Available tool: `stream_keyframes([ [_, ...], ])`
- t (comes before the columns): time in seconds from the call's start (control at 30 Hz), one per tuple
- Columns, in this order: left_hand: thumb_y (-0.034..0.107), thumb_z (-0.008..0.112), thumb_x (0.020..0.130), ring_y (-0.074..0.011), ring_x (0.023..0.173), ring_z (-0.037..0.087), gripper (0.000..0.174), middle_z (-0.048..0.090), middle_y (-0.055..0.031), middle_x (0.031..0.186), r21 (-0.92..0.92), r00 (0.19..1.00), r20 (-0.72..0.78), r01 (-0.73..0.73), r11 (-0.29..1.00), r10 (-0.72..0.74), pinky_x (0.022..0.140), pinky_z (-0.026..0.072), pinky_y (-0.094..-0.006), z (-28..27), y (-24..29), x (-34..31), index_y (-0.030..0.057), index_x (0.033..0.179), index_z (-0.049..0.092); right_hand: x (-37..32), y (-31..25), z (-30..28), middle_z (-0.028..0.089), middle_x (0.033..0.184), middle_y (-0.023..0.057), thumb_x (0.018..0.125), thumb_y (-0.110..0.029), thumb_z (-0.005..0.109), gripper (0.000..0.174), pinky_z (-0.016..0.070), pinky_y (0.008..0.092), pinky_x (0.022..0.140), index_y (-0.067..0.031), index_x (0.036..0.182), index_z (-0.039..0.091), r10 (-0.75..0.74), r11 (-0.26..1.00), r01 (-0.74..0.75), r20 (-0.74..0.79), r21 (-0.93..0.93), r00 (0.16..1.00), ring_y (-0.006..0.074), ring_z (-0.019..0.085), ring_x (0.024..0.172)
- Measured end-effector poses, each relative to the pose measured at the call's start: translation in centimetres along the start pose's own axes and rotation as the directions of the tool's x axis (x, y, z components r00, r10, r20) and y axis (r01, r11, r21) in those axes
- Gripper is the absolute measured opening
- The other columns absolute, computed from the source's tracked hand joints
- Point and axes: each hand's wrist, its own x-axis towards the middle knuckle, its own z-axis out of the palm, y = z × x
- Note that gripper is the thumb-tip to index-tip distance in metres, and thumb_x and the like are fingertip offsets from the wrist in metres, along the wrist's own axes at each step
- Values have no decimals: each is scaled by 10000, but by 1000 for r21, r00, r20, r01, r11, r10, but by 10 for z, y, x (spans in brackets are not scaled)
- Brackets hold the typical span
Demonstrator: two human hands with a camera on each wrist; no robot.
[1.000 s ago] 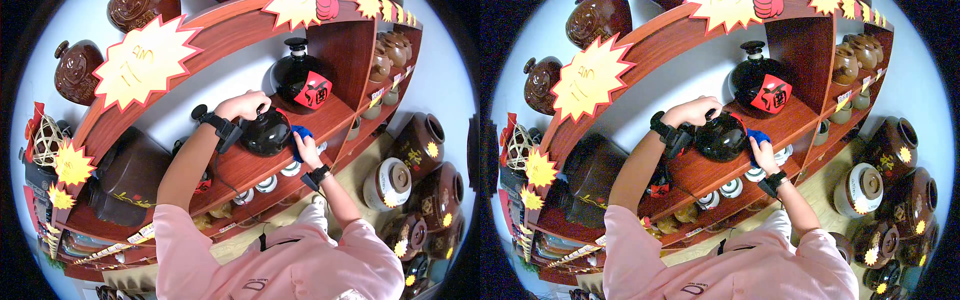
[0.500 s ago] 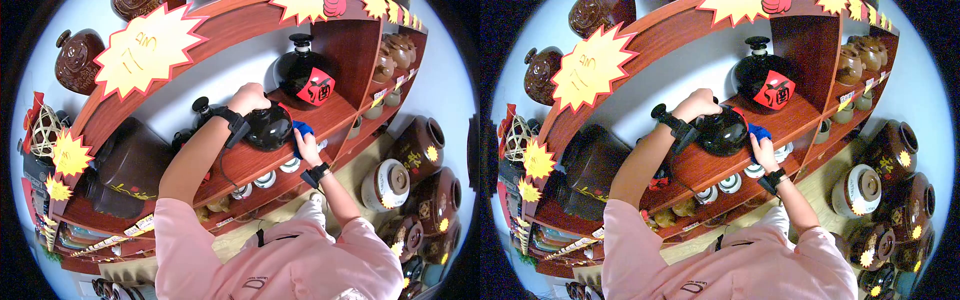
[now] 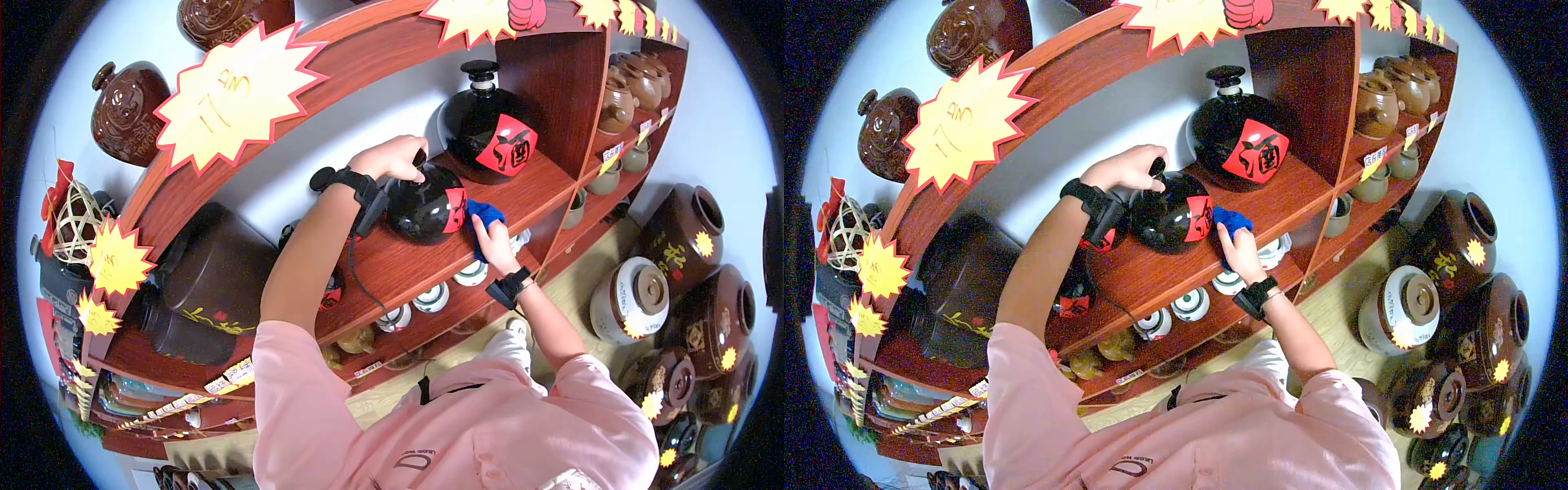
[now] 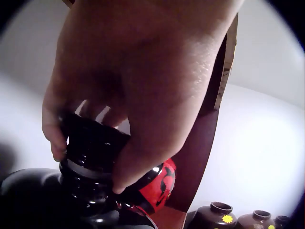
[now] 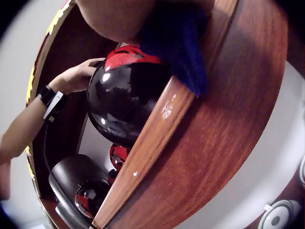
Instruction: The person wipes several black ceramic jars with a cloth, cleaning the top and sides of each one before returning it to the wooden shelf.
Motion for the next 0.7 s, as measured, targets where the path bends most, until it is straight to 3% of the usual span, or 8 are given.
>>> stream_keyframes([
  [0.23, 65, 802, 611, -300, 874, 584, 387, 597, -141, 905, -21, 953, -24, -304, 953, 303, 794, 482, -385, 6, -17, 11, 45, 923, 573, -3, -10, -3, 632, 926, 249, 965, -209, 522, 264, 474, 411, 780, 20, 1053, 619, 29, 998, -27, 18, -62, 999, 409, 610, 893],
  [0.33, 182, 801, 643, -319, 880, 612, 391, 632, -173, 927, -92, 981, 9, -191, 977, 193, 796, 492, -392, 3, -10, 15, 17, 940, 607, -3, -12, -1, 636, 984, 239, 962, -186, 523, 255, 474, 401, 811, 17, 1088, 611, -12, 999, 12, -5, -46, 1000, 401, 610, 935],
  [0.43, 348, 778, 672, -348, 909, 640, 537, 654, -235, 981, 17, 977, 12, 214, 977, -214, 808, 506, -393, -18, 29, 0, -46, 1001, 620, -4, -11, 0, 634, 1039, 230, 960, -165, 523, 254, 466, 393, 850, 12, 1122, 604, -36, 998, 36, 2, -49, 999, 392, 604, 981],
  [0.47, 480, 745, 678, -379, 932, 651, 699, 647, -290, 1021, 121, 960, -2, 279, 953, -280, 822, 517, -400, -12, 23, 3, -105, 1035, 606, -4, -11, 0, 633, 1041, 232, 959, -163, 521, 251, 463, 395, 854, 12, 1117, 607, -42, 998, 42, -1, -55, 999, 392, 601, 986],
  [0.6, 416, 796, 656, -399, 946, 643, 662, 647, -288, 997, 71, 939, -135, 326, 943, -315, 845, 520, -417, 8, 21, 1, -108, 1013, 606, -4, -12, 2, 628, 1046, 237, 958, -159, 519, 243, 455, 402, 863, 14, 1098, 615, -63, 995, 63, -1, -78, 998, 395, 593, 999],
  [0.7, 274, 810, 640, -386, 928, 662, 488, 672, -267, 960, 57, 928, -200, 332, 942, -315, 837, 535, -417, 10, 19, 2, -65, 959, 663, -4, -15, 0, 626, 1041, 241, 958, -163, 521, 243, 455, 405, 856, 16, 1093, 617, -51, 994, 53, 15, -100, 999, 401, 591, 990],
])
